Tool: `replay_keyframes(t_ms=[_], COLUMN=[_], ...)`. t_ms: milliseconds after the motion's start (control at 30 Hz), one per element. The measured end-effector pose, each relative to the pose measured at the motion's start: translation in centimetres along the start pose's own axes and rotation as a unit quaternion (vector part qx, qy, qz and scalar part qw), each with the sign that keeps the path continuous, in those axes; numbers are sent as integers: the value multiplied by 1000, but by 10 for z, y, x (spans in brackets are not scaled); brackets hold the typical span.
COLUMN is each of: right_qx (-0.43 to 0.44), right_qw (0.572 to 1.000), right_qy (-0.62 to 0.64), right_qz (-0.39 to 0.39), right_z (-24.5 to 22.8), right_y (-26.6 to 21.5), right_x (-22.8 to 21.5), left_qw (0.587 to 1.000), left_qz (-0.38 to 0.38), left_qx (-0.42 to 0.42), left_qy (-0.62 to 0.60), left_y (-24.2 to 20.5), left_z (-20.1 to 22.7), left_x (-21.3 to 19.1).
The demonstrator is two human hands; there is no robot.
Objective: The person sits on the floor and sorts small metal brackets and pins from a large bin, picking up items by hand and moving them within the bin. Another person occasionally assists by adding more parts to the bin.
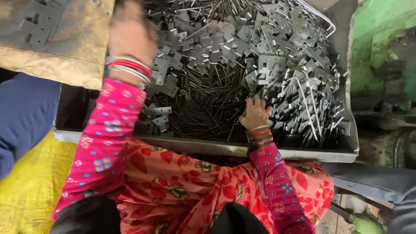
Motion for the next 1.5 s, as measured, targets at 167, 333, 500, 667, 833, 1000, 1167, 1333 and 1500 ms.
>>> replay_keyframes(t_ms=[167, 333, 500, 667, 833, 1000, 1167, 1333, 1500], right_qx=[-58, -118, -97, 34, 31, -84, -35, -164, -192], right_qw=[995, 984, 927, 669, 393, 293, 604, 958, 961], right_qy=[73, 133, 348, 735, 916, 952, 790, 102, 100], right_qz=[-19, 5, 102, 107, 79, 22, -102, -212, -172], right_z=[1, 14, 32, 35, 41, 30, -21, -95, -94], right_y=[-9, -25, -35, -30, -27, -33, -12, -21, -28], right_x=[-25, -49, -77, -79, -86, -77, -41, -12, -10], left_qw=[939, 917, 906, 898, 909, 913, 820, 703, 606], left_qz=[-304, -305, -246, -287, -287, -318, -280, -284, -306], left_qx=[155, 188, 209, 221, 243, 215, 175, 92, 51], left_qy=[53, 175, 274, 251, 182, -138, -467, -646, -732], left_y=[-48, -65, -75, -71, -62, -38, -41, -39, -38], left_z=[76, 65, 71, 76, 76, 74, 92, 96, 93], left_x=[50, 113, 163, 145, 80, 40, 32, 34, 44])
Point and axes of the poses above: each hand's wrist, its own y-axis towards the middle knuckle, its own x-axis out of the palm, z = x × y, the point moved 4 cm from there along y, towards the middle knuckle, and after that the axes turned 6 degrees about -z, right-handed, at the moved point
